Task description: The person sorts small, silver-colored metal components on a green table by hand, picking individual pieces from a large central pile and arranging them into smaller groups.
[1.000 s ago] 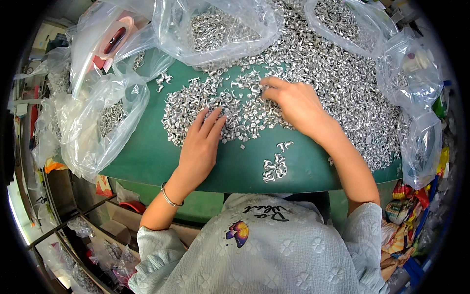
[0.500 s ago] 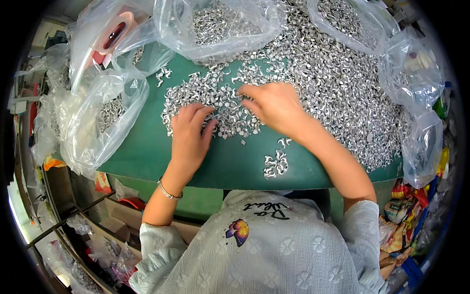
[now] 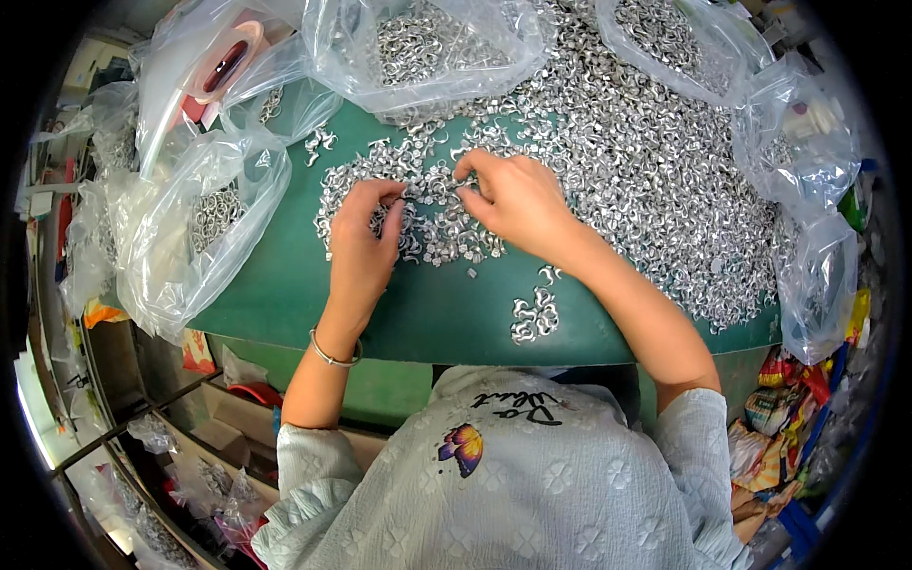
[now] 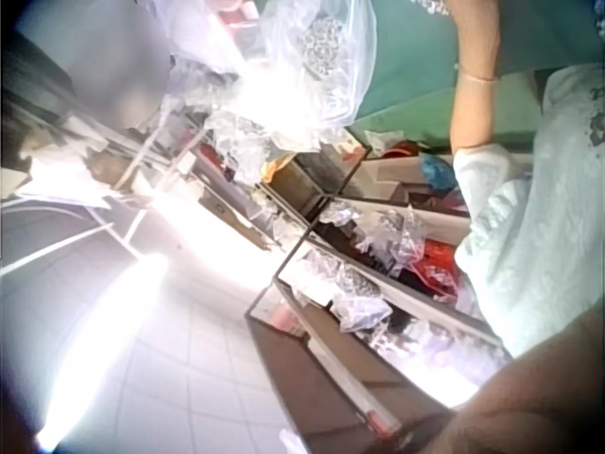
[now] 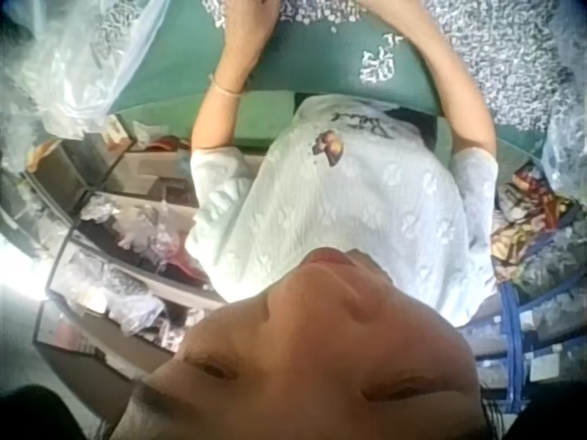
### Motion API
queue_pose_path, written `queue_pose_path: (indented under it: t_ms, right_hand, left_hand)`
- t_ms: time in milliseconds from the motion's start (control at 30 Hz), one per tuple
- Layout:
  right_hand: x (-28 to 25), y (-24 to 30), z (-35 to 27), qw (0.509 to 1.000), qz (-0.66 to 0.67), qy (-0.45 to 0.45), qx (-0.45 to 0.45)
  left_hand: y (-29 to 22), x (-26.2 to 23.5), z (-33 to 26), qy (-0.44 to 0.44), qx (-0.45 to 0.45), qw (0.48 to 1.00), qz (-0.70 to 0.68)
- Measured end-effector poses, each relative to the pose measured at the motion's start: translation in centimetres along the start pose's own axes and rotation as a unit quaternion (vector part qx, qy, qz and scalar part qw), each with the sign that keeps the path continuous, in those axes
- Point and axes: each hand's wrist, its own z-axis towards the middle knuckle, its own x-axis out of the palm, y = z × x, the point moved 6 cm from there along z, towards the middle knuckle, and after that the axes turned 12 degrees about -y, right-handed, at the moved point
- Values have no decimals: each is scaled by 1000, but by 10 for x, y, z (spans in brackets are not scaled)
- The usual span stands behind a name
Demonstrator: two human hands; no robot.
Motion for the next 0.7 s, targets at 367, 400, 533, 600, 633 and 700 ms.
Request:
queue_pose_path:
  t_ms: [367, 400, 533, 600, 633, 700]
  right_hand:
    - [3, -19, 5, 997, 55, -34, -32]
    - [2, -26, 6, 992, 124, -2, 5]
    - [0, -39, -2, 785, 551, 82, 272]
    - [-1, -42, -3, 735, 600, 66, 309]
    - [-3, -43, -5, 708, 623, 55, 328]
    - [-6, -42, -8, 735, 601, 80, 304]
  left_hand:
    - [7, -35, -3, -49, 64, 978, 193]
    - [8, -39, -4, -59, 70, 973, 210]
    - [10, -10, -23, 22, 76, 960, 269]
    - [-5, 9, -35, 74, 72, 953, 285]
    - [-13, 18, -43, 84, 86, 957, 266]
    - [-25, 30, -58, 103, 114, 961, 232]
